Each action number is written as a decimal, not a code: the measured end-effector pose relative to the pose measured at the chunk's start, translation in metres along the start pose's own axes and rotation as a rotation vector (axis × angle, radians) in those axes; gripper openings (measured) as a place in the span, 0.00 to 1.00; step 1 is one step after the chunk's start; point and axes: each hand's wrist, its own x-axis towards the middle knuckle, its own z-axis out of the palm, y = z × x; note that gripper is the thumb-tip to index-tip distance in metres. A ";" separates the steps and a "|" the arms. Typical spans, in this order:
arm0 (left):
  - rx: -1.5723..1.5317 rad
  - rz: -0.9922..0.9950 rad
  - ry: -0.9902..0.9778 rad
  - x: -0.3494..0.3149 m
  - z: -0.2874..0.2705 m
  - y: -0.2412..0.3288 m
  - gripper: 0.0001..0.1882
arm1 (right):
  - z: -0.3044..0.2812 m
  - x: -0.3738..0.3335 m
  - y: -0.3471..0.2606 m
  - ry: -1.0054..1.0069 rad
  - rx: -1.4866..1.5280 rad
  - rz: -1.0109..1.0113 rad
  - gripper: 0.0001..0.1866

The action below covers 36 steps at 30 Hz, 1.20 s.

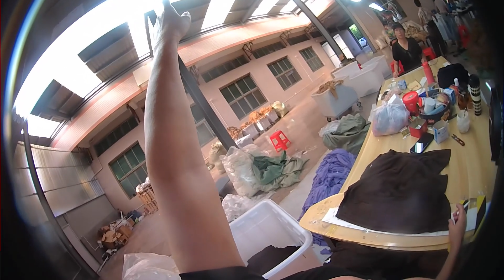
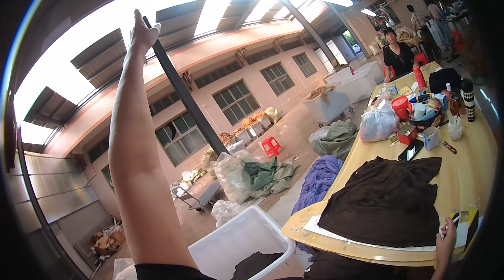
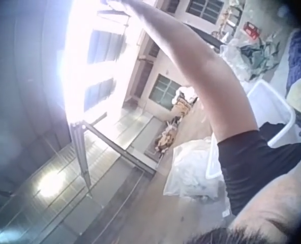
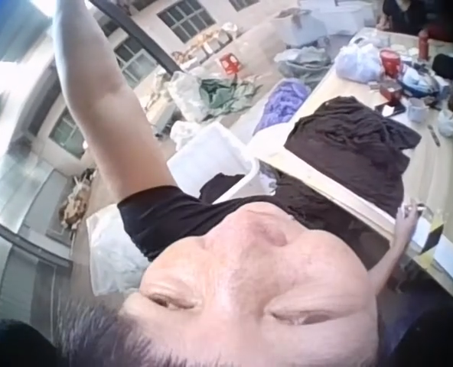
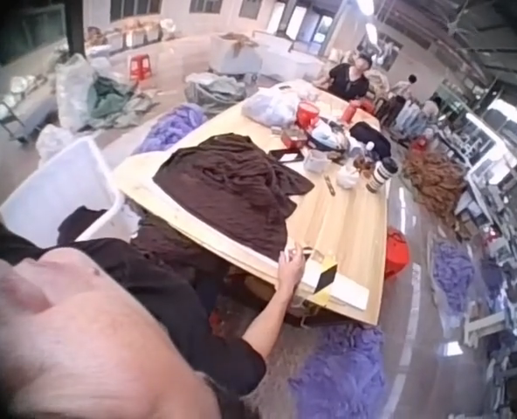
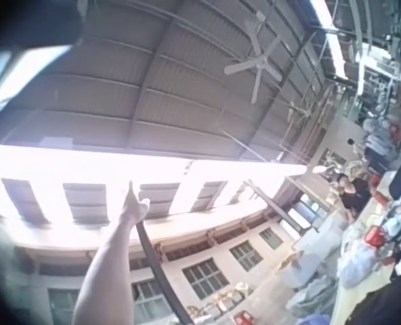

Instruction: Marking pieces of brown knit fabric with tailor's chalk using a measuring template on a workbench in a textile factory.

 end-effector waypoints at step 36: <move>-0.001 -0.074 -0.381 -0.098 0.135 0.035 0.43 | -0.005 -0.003 -0.025 -0.024 -0.073 0.013 0.30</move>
